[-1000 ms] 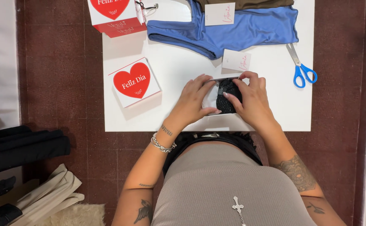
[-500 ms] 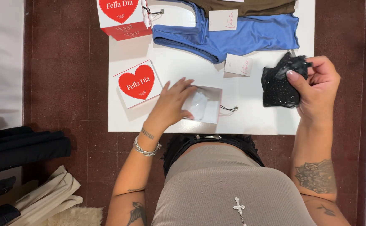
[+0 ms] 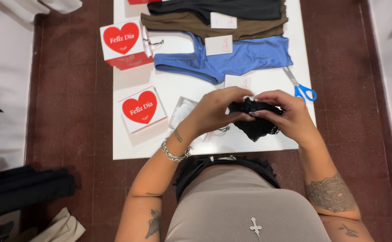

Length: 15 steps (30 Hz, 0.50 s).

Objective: Packing lingerie into gift boxes and trimming tags with scissors

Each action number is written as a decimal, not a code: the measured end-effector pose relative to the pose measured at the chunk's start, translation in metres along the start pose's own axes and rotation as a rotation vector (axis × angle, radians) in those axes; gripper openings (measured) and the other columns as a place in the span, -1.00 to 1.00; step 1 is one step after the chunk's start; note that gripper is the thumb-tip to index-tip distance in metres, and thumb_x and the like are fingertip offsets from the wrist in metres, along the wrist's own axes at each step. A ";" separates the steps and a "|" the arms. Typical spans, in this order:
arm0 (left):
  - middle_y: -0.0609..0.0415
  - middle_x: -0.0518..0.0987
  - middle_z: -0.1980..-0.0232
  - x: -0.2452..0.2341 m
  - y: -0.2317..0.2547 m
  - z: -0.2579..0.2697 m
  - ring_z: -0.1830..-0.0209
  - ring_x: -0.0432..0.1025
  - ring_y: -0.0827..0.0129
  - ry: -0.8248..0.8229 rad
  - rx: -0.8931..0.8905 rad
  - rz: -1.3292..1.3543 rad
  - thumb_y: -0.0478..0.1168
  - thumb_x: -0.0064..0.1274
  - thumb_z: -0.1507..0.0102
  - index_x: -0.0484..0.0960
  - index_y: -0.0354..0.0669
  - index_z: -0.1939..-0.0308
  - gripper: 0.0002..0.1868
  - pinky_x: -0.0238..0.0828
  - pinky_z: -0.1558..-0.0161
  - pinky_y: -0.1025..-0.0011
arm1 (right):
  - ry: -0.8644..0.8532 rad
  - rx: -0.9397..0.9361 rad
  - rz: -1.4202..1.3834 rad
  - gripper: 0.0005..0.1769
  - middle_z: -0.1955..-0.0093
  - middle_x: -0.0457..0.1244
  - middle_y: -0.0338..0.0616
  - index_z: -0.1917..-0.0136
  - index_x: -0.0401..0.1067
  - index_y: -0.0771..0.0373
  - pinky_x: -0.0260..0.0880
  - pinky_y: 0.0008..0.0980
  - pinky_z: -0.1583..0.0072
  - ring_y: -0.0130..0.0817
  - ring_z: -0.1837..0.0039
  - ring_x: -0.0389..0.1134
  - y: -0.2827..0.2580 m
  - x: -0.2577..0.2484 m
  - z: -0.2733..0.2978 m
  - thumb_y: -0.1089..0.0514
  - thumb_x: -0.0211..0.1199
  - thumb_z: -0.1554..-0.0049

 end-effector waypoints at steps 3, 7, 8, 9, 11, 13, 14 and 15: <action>0.19 0.48 0.31 0.002 -0.010 -0.006 0.32 0.38 0.36 0.022 -0.006 -0.021 -0.11 0.39 -0.20 0.58 0.01 0.06 -0.67 0.32 0.26 0.43 | 0.131 -0.042 0.201 -0.52 0.12 0.34 -0.37 -0.16 0.49 0.16 0.22 -0.51 -0.01 -0.52 0.14 0.15 -0.003 -0.022 0.009 0.16 0.59 0.00; 0.29 0.37 0.42 -0.001 -0.006 -0.016 0.42 0.27 0.47 -0.024 -0.031 0.009 -0.11 0.40 -0.19 0.59 -0.01 0.17 -0.73 0.22 0.28 0.50 | 0.040 -0.080 0.137 -0.62 0.28 0.29 -0.33 -0.11 0.55 0.22 0.28 -0.48 -0.08 -0.55 0.18 0.27 -0.005 -0.051 0.023 0.25 0.53 -0.02; 0.27 0.39 0.41 0.000 -0.007 -0.018 0.41 0.27 0.45 -0.074 -0.034 0.003 -0.07 0.43 -0.15 0.59 0.00 0.20 -0.68 0.19 0.32 0.46 | 0.005 -0.020 0.130 -0.71 0.33 0.24 -0.35 -0.05 0.57 0.21 0.20 -0.50 0.01 -0.56 0.21 0.20 -0.008 -0.056 0.026 0.24 0.50 -0.03; 0.26 0.41 0.40 0.001 -0.007 -0.020 0.41 0.28 0.42 -0.123 -0.037 -0.004 -0.02 0.47 -0.10 0.59 0.01 0.23 -0.63 0.17 0.35 0.43 | -0.030 0.039 0.123 -0.80 0.38 0.19 -0.37 0.02 0.60 0.21 0.12 -0.53 0.10 -0.57 0.24 0.13 -0.011 -0.061 0.028 0.23 0.47 -0.05; 0.20 0.51 0.33 -0.004 -0.008 -0.023 0.34 0.38 0.36 -0.214 -0.010 -0.020 -0.06 0.43 -0.14 0.60 -0.06 0.24 -0.68 0.26 0.26 0.40 | -0.041 0.040 0.075 -0.82 0.28 0.26 -0.30 0.02 0.59 0.27 0.15 -0.52 0.11 -0.55 0.23 0.14 -0.009 -0.071 0.031 0.28 0.44 -0.07; 0.14 0.62 0.26 -0.012 -0.007 -0.026 0.27 0.49 0.29 -0.302 0.014 -0.035 -0.10 0.38 -0.18 0.61 -0.13 0.25 -0.72 0.35 0.18 0.37 | -0.055 0.041 0.027 -0.84 0.18 0.34 -0.23 0.02 0.58 0.32 0.19 -0.52 0.11 -0.53 0.22 0.14 -0.003 -0.081 0.035 0.32 0.40 -0.09; 0.13 0.63 0.24 -0.018 -0.004 -0.028 0.23 0.50 0.28 -0.289 0.054 0.005 -0.16 0.36 -0.20 0.66 -0.12 0.22 -0.80 0.38 0.15 0.38 | -0.081 0.129 -0.015 -0.81 0.21 0.34 -0.26 -0.03 0.59 0.32 0.30 -0.58 0.03 -0.58 0.17 0.23 0.002 -0.086 0.037 0.32 0.39 -0.11; 0.12 0.63 0.22 -0.023 -0.002 -0.029 0.18 0.51 0.28 -0.278 0.095 0.046 -0.23 0.33 -0.23 0.71 -0.11 0.19 -0.87 0.41 0.11 0.39 | -0.107 0.218 -0.057 -0.78 0.25 0.34 -0.28 -0.08 0.60 0.31 0.40 -0.64 -0.04 -0.63 0.12 0.32 0.008 -0.092 0.040 0.31 0.37 -0.12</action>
Point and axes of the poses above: each hand's wrist, its own z-axis away from the middle knuckle, its own x-axis out of the palm, y = z × x, the point moved 1 cm from there along -z, towards the middle knuckle
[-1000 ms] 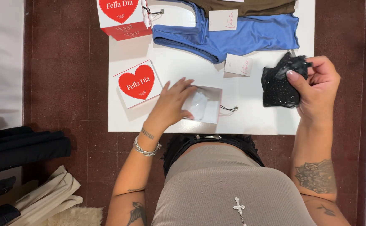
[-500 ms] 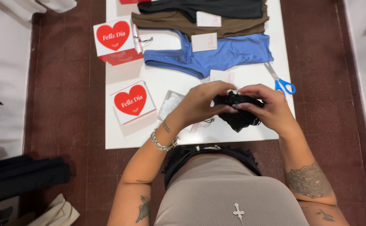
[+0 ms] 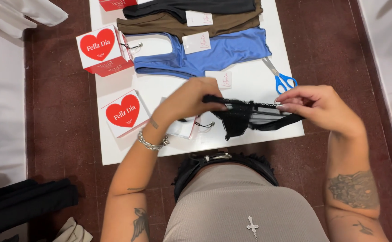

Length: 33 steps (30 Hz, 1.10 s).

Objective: Packing lingerie into gift boxes and trimming tags with scissors

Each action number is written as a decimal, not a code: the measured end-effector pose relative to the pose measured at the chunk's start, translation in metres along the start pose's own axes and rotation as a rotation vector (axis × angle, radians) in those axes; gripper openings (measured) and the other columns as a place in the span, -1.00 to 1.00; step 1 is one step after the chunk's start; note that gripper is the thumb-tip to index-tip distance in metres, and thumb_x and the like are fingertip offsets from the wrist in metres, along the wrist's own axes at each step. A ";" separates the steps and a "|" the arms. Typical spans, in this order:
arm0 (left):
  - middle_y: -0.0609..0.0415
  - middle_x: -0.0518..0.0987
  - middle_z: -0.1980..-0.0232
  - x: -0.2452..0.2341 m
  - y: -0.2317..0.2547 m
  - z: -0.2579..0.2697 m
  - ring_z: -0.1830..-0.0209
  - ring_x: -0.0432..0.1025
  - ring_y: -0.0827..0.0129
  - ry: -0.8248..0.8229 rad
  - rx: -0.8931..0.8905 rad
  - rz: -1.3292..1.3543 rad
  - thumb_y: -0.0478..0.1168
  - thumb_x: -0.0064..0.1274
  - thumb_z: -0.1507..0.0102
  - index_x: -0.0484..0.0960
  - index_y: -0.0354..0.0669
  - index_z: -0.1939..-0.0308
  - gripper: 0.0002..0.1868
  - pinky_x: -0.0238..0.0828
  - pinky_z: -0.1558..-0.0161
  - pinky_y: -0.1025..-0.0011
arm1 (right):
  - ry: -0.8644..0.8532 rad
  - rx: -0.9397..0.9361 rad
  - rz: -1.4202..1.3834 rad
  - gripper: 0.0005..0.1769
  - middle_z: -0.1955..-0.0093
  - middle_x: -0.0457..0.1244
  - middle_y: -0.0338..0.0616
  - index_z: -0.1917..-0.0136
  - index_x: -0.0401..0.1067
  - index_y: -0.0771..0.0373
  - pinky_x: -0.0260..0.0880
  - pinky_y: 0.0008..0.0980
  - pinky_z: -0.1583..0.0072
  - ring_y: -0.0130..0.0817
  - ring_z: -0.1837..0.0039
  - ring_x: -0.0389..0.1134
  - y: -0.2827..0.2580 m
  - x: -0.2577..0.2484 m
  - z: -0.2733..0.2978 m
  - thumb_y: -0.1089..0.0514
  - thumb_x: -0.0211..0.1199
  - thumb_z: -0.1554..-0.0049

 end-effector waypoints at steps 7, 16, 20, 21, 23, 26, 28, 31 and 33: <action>0.17 0.47 0.14 -0.008 0.002 0.010 0.17 0.41 0.46 0.147 -0.149 0.135 -0.22 0.35 -0.24 0.75 -0.11 0.14 -0.85 0.33 0.13 0.51 | -0.206 0.015 -0.162 -0.62 0.20 0.33 -0.20 -0.14 0.56 0.31 0.51 -0.54 0.26 -0.51 0.25 0.33 0.028 -0.032 0.004 0.29 0.40 -0.01; 0.05 0.63 0.10 -0.042 0.009 0.017 0.09 0.50 0.37 0.223 -0.104 -0.002 -0.25 0.35 -0.25 0.70 -0.16 0.13 -0.83 0.41 0.05 0.47 | 0.188 0.000 0.106 -0.79 -0.02 0.42 -0.14 -0.03 0.55 0.32 0.31 -0.63 -0.15 -0.54 -0.04 0.37 0.010 -0.057 0.016 0.34 0.44 -0.09; 0.14 0.60 0.20 -0.056 0.021 0.019 0.22 0.42 0.47 0.239 -0.229 -0.036 -0.18 0.35 -0.25 0.71 -0.15 0.19 -0.83 0.30 0.24 0.55 | 0.308 -0.073 0.039 -0.81 -0.07 0.37 -0.08 -0.14 0.50 0.35 0.33 -0.65 -0.14 -0.53 -0.04 0.32 0.028 -0.073 0.023 0.36 0.37 -0.25; 0.19 0.57 0.27 -0.059 0.024 0.018 0.30 0.34 0.51 0.230 -0.247 -0.067 -0.14 0.37 -0.24 0.71 -0.12 0.23 -0.81 0.19 0.32 0.55 | 0.358 -0.100 -0.047 -0.82 -0.15 0.36 -0.04 -0.19 0.46 0.35 0.39 -0.64 -0.22 -0.50 -0.10 0.36 0.034 -0.076 0.024 0.38 0.33 -0.32; 0.27 0.51 0.35 -0.064 0.027 0.019 0.37 0.24 0.56 0.215 -0.309 -0.113 -0.06 0.42 -0.19 0.66 -0.12 0.31 -0.72 0.10 0.36 0.56 | 0.382 -0.114 -0.056 -0.82 -0.14 0.36 -0.08 -0.20 0.46 0.32 0.32 -0.71 -0.16 -0.58 -0.05 0.33 0.044 -0.084 0.021 0.35 0.35 -0.33; 0.33 0.34 0.48 -0.072 0.025 0.026 0.45 0.07 0.55 0.176 -0.394 -0.234 0.07 0.49 -0.15 0.51 -0.10 0.44 -0.53 -0.03 0.38 0.53 | 0.425 -0.107 -0.038 -0.77 0.12 0.22 -0.30 -0.23 0.46 0.27 0.10 -0.77 0.02 -0.73 0.16 0.11 0.049 -0.096 0.021 0.27 0.38 -0.33; 0.31 0.23 0.53 -0.080 0.014 0.036 0.47 0.01 0.50 0.155 -0.414 -0.314 0.11 0.50 -0.15 0.39 -0.08 0.50 -0.43 -0.07 0.37 0.50 | 0.444 -0.090 -0.011 -0.73 0.37 0.08 -0.47 -0.26 0.45 0.24 -0.05 -0.77 0.14 -0.80 0.33 -0.07 0.063 -0.113 0.024 0.23 0.40 -0.32; 0.25 0.21 0.62 -0.091 -0.007 0.054 0.48 0.08 0.29 0.174 -0.348 -0.534 0.24 0.45 -0.17 0.36 -0.02 0.55 -0.37 0.09 0.26 0.36 | 0.376 -0.095 0.116 -0.80 0.02 0.31 -0.21 -0.20 0.46 0.27 0.06 -0.74 0.10 -0.72 0.24 0.07 0.090 -0.143 0.032 0.24 0.40 -0.36; 0.23 0.33 0.58 -0.099 -0.014 0.064 0.53 0.11 0.31 0.219 -0.221 -0.611 0.08 0.52 -0.14 0.45 -0.10 0.53 -0.46 0.13 -0.17 0.28 | 0.371 -0.112 0.517 -0.82 0.33 0.21 -0.21 0.00 0.56 0.18 0.13 -0.44 -0.29 -0.51 0.10 0.17 0.086 -0.152 0.037 0.09 0.42 -0.45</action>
Point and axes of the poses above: each hand's wrist, its own z-axis away from the middle knuckle, its own x-axis out of the palm, y = z × x, the point moved 1 cm from there along -z, towards the middle knuckle
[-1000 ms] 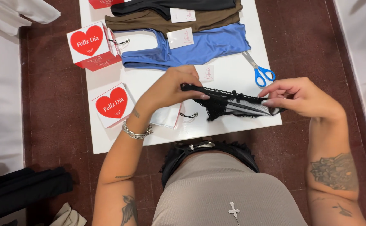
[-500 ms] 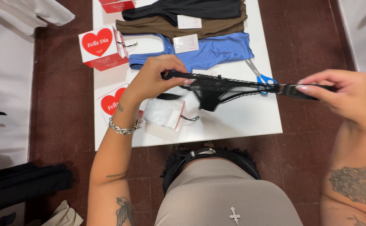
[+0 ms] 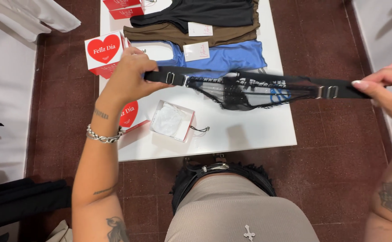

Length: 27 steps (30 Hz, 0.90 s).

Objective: Packing lingerie into gift boxes and trimming tags with scissors

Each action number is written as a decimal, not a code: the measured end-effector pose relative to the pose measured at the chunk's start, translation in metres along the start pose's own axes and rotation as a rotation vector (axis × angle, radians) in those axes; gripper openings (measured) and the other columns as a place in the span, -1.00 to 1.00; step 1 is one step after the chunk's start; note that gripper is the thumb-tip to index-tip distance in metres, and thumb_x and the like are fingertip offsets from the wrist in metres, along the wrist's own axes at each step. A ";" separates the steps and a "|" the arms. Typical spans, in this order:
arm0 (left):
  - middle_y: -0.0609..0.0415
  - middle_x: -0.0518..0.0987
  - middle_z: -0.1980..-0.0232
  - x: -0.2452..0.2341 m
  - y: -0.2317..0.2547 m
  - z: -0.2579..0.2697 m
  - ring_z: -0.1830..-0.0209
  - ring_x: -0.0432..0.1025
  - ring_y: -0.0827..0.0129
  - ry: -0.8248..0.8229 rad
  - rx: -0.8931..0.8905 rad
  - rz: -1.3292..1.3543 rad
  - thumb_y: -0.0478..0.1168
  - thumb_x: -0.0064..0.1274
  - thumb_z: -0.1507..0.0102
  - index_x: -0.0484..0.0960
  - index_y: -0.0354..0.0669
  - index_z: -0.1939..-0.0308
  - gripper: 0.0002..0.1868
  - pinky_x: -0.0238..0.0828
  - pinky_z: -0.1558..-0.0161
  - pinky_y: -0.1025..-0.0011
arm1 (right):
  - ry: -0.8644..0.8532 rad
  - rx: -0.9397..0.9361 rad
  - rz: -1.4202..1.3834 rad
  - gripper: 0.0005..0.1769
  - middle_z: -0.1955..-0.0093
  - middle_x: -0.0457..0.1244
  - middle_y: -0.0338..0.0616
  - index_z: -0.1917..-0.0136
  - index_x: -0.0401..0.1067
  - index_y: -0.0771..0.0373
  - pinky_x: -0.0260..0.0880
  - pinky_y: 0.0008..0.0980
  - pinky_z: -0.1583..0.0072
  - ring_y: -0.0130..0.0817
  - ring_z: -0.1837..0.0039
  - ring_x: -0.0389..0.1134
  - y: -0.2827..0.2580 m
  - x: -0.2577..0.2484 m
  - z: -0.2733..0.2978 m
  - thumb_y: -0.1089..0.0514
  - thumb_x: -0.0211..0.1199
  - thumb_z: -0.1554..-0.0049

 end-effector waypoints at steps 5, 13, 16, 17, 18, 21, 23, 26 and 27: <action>0.18 0.45 0.38 -0.012 0.027 -0.001 0.27 0.41 0.24 0.109 0.132 -0.232 0.25 0.36 -0.26 0.47 -0.14 0.42 -0.41 -0.13 -0.52 -0.20 | 0.061 -0.151 0.481 -0.58 0.37 0.19 -0.07 0.09 0.56 0.23 0.13 -0.24 0.03 -0.17 0.20 0.22 -0.038 0.013 0.009 -0.05 0.37 -0.56; 0.20 0.53 0.24 0.018 0.030 0.000 0.16 0.45 0.30 0.176 0.104 -0.441 0.11 0.13 -0.53 0.56 -0.07 0.32 -0.56 -0.21 -0.50 -0.35 | 0.096 -0.097 0.971 -0.55 0.17 0.37 -0.29 -0.07 0.57 -0.19 0.38 -0.27 -0.08 -0.26 -0.02 0.49 -0.026 0.029 0.023 -0.36 0.11 -0.71; 0.19 0.62 0.15 0.031 0.042 0.008 0.00 0.51 0.28 0.219 0.087 -0.455 0.12 0.13 -0.55 0.60 -0.13 0.24 -0.56 -0.29 -0.49 -0.43 | 0.169 -0.190 0.890 -0.65 -0.08 0.47 -0.18 -0.25 0.64 0.10 0.49 -0.30 -0.19 -0.21 -0.18 0.52 -0.036 0.035 0.037 -0.17 0.25 -0.65; 0.14 0.64 -0.01 0.037 0.049 0.015 -0.13 0.49 0.26 0.181 0.043 -0.489 0.09 0.19 -0.47 0.65 -0.10 0.10 -0.66 -0.28 -0.47 -0.46 | 0.138 -0.104 0.951 -0.62 -0.06 0.44 -0.23 -0.19 0.57 0.02 0.37 -0.17 -0.37 -0.24 -0.17 0.51 -0.035 0.039 0.047 -0.24 0.17 -0.69; 0.10 0.66 -0.17 0.044 0.054 0.021 -0.27 0.47 0.25 0.143 -0.001 -0.522 0.07 0.25 -0.38 0.70 -0.08 -0.05 -0.65 -0.26 -0.44 -0.48 | 0.107 -0.017 1.012 -0.57 -0.03 0.41 -0.28 -0.14 0.50 -0.05 0.25 -0.03 -0.55 -0.26 -0.16 0.50 -0.035 0.044 0.058 -0.30 0.10 -0.74; -0.03 0.60 -0.23 0.088 0.069 0.055 -0.33 0.45 0.16 0.098 -0.050 -0.526 0.34 0.05 -0.37 0.70 -0.05 -0.17 -0.40 -0.30 -0.38 -0.55 | 0.068 0.021 0.663 -0.52 -0.43 0.43 0.02 -0.42 0.54 0.25 -0.09 0.32 -0.52 -0.10 -0.41 0.43 -0.030 0.081 0.089 -0.16 0.14 -0.54; -0.10 0.55 -0.29 0.100 0.071 0.070 -0.38 0.39 0.07 -0.002 -0.087 -0.428 0.34 -0.05 -0.38 0.58 -0.06 -0.29 -0.34 -0.36 -0.38 -0.55 | -0.077 0.139 0.458 -0.44 -0.53 0.27 0.03 -0.43 0.41 0.31 -0.30 0.48 -0.47 -0.06 -0.48 0.29 -0.054 0.101 0.096 -0.17 0.06 -0.44; -0.16 0.48 -0.33 0.109 0.073 0.087 -0.41 0.31 -0.01 -0.139 -0.129 -0.282 0.29 -0.20 -0.41 0.47 -0.15 -0.39 -0.30 -0.40 -0.42 -0.48 | -0.301 0.273 0.124 -0.34 -0.67 -0.01 -0.02 -0.51 0.18 0.32 -0.46 0.50 -0.48 -0.06 -0.59 0.06 -0.070 0.120 0.109 -0.12 0.01 -0.29; -0.13 0.46 -0.31 0.110 0.072 0.090 -0.39 0.29 -0.01 -0.173 -0.127 -0.237 0.24 -0.26 -0.45 0.47 -0.22 -0.36 -0.33 -0.37 -0.46 -0.41 | -0.373 0.288 -0.003 -0.31 -0.71 -0.11 -0.08 -0.56 0.09 0.25 -0.42 0.34 -0.54 -0.10 -0.64 -0.04 -0.072 0.125 0.113 -0.05 0.03 -0.25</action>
Point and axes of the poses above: each hand's wrist, its own z-axis away from the middle knuckle, its own x-axis out of the palm, y = z × x, the point moved 1 cm from there along -z, towards the middle knuckle
